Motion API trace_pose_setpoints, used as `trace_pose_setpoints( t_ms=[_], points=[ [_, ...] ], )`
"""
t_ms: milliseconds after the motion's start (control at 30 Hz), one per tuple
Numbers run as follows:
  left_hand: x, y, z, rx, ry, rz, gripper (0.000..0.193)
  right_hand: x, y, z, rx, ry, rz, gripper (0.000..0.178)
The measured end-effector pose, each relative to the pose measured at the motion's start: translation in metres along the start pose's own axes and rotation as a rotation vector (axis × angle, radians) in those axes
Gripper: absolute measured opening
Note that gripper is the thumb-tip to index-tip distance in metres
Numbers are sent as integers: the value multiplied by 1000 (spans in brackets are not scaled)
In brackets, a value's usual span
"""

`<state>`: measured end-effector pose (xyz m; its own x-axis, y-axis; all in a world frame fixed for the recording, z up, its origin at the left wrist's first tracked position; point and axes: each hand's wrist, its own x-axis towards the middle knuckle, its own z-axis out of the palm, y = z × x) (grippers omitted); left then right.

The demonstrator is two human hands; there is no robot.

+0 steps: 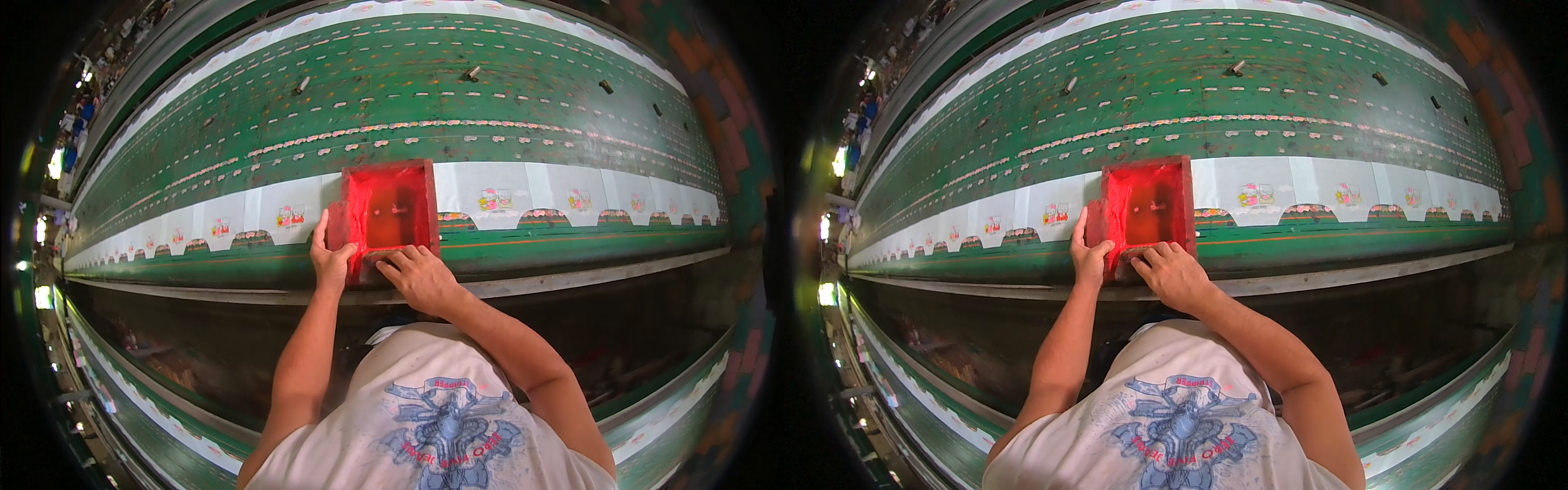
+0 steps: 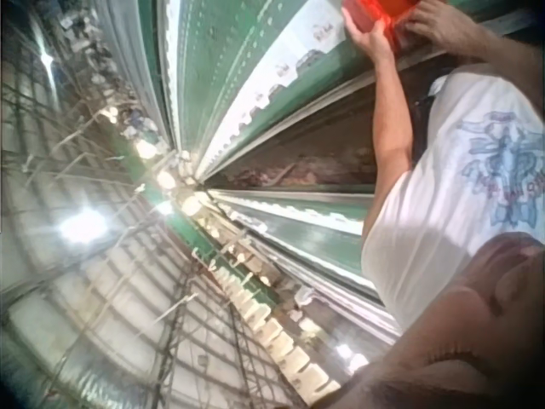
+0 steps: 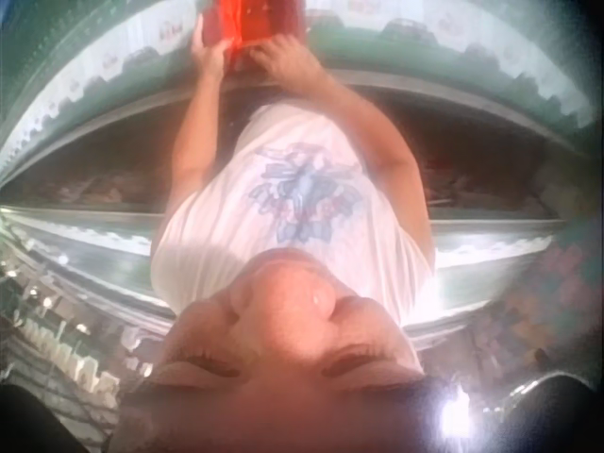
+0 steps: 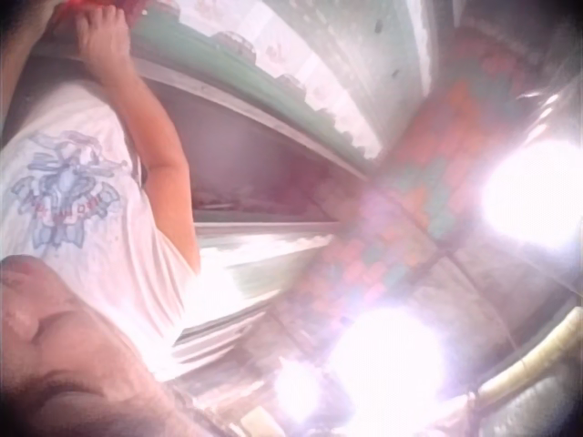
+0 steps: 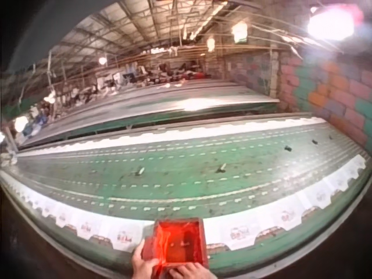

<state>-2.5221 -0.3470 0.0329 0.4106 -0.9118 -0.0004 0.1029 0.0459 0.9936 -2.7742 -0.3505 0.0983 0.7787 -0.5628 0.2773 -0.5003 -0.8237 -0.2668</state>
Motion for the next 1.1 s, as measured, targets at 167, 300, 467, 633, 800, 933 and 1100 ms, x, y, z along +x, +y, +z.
trace_pose_setpoints(
  t_ms=[167, 300, 467, 633, 800, 933, 1100],
  points=[
    [8, -6, -7, -152, 12, -40, 74, 20, 3, -10, 17, -2, 17, 43],
    [10, 1, -12, -44, -70, -64, 70, 35, 30, -20, 129, -156, 48, 44],
    [25, 7, -11, 37, -116, -88, 74, 86, 82, -17, 145, -131, 183, 46],
    [27, 2, -21, 108, -136, -45, 75, 117, 98, 0, 46, 8, 270, 52],
    [23, 8, -16, 59, -139, -44, 74, 79, 56, 5, 21, 52, 179, 56],
    [11, 7, -12, 91, -52, -19, 72, 46, 17, 11, -1, 35, 144, 49],
    [2, -7, -9, 147, -13, 15, 77, 23, -22, 6, 4, -9, 179, 53]
  ],
)
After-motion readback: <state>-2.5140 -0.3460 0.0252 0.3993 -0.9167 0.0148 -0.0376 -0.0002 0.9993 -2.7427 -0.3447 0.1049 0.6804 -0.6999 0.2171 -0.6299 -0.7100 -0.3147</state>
